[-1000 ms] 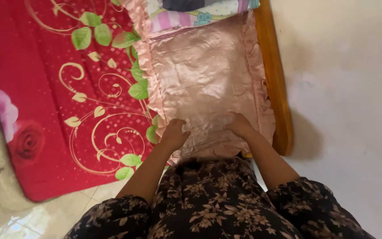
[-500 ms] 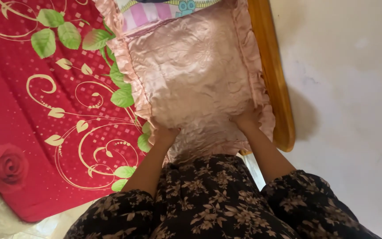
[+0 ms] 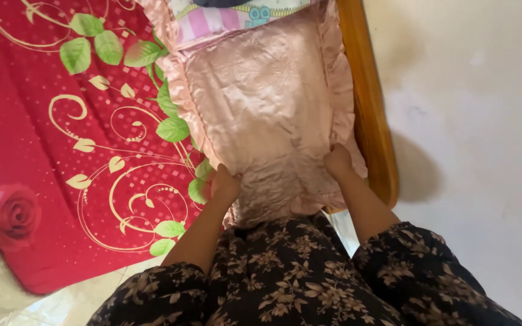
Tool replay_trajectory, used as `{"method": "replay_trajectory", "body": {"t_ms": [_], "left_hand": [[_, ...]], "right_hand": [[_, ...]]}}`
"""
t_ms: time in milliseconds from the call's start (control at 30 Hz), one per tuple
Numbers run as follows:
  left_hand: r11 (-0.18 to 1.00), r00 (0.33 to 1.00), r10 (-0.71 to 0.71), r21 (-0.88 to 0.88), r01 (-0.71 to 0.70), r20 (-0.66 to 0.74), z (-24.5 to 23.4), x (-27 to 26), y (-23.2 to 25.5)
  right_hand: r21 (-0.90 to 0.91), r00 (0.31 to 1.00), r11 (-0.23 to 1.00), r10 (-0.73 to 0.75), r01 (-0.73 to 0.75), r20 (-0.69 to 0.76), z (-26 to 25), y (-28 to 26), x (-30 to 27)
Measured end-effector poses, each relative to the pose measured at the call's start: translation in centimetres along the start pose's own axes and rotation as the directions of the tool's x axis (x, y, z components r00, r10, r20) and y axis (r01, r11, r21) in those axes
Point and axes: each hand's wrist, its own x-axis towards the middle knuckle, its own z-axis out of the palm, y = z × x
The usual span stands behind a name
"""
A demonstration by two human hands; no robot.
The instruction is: Organising and tidying up various pieces of bedding including pillows, bolsters, and blankets.
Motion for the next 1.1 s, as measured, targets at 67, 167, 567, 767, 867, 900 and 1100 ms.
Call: {"method": "replay_trajectory", "body": {"t_ms": [67, 167, 567, 767, 867, 900, 1100], "left_hand": [[0.999, 0.999, 0.031, 0.005, -0.031, -0.009, -0.8, -1.0, 1.0], [0.999, 0.999, 0.049, 0.024, -0.048, -0.011, -1.5, -2.0, 1.9], [0.983, 0.973, 0.174, 0.083, -0.163, -0.152, -4.3, -13.0, -0.2], [0.987, 0.976, 0.154, 0.072, -0.144, -0.154, -4.0, -22.6, -3.1], [0.991, 0.971, 0.135, 0.045, -0.129, -0.198, -2.6, -26.1, -4.2], [0.988, 0.959, 0.148, 0.0, -0.153, -0.24, -2.0, -27.3, -4.6], [0.999, 0.951, 0.046, -0.007, -0.051, -0.306, 0.4, -34.0, -7.3]], "right_hand": [[0.006, 0.999, 0.999, -0.038, 0.038, 0.027, -1.8, -1.3, -1.0], [-0.014, 0.993, 0.995, -0.095, 0.096, 0.071, -4.5, -3.4, -2.3], [0.313, 0.929, 0.942, -0.219, 0.122, 0.298, -10.2, -4.3, -12.8], [0.609, 0.855, 0.793, -0.322, 0.009, 0.406, -9.3, -0.2, -17.1], [0.65, 0.832, 0.759, -0.352, -0.015, 0.429, -9.6, 0.3, -19.1], [0.652, 0.825, 0.758, -0.362, -0.01, 0.433, -9.8, 0.2, -19.9], [0.613, 0.738, 0.779, -0.49, 0.131, 0.464, -10.6, 0.1, -25.1]]}}
